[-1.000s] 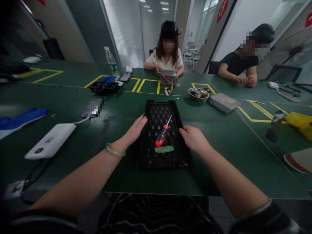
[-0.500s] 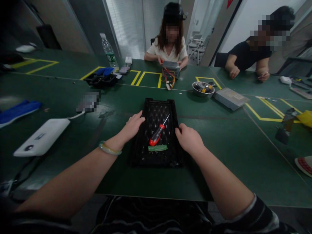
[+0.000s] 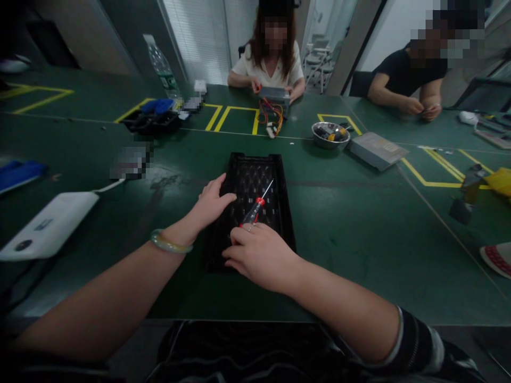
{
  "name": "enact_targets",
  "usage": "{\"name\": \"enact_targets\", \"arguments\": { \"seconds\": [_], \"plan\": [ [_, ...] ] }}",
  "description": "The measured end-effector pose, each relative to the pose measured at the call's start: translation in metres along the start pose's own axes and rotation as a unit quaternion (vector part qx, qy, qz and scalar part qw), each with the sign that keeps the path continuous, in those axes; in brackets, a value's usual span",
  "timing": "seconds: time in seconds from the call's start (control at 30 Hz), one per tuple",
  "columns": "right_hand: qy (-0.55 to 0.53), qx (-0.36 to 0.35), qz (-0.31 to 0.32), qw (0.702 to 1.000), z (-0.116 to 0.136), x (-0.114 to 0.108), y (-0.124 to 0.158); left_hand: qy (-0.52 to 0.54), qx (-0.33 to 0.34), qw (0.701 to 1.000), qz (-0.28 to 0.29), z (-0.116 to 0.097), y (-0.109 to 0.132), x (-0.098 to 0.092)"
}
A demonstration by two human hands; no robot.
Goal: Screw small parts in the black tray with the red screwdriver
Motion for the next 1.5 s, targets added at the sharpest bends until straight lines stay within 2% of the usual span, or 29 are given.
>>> {"name": "enact_targets", "arguments": {
  "seconds": [0.17, 0.8, 1.0, 1.2, 1.33, 1.4, 1.5],
  "plan": [
    [-0.030, 0.004, 0.006, 1.000, 0.002, 0.002, -0.002, -0.005, 0.004, 1.000, -0.001, 0.001, 0.000, -0.001],
    [0.039, -0.070, 0.032, 0.996, 0.008, -0.001, -0.003, -0.037, 0.006, 0.999, 0.005, 0.001, -0.001, 0.000],
    [0.047, -0.089, 0.060, 0.993, 0.011, -0.003, -0.004, -0.051, 0.002, 0.999, 0.003, 0.000, 0.001, 0.001],
    [-0.002, -0.065, 0.057, 0.996, 0.009, 0.001, -0.003, -0.058, 0.006, 0.998, 0.001, 0.001, 0.000, 0.001],
    [-0.035, -0.061, 0.030, 0.997, 0.005, 0.000, -0.005, -0.059, 0.007, 0.998, 0.002, 0.002, -0.001, 0.001],
    [-0.037, -0.025, 0.023, 0.999, -0.001, -0.004, -0.005, -0.059, 0.007, 0.998, 0.003, 0.003, -0.001, 0.001],
    [-0.016, 0.086, 0.027, 0.996, -0.020, -0.015, -0.002, -0.057, 0.005, 0.998, 0.000, 0.005, -0.002, 0.000]
  ]
}}
Point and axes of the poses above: each hand's wrist, its own y-axis away from the middle knuckle, its own x-axis out of the palm, z = x × y, the point moved 3 cm from there along -y, towards the middle knuckle, and after that the axes turned 13 degrees about y, right-handed, at the moved point
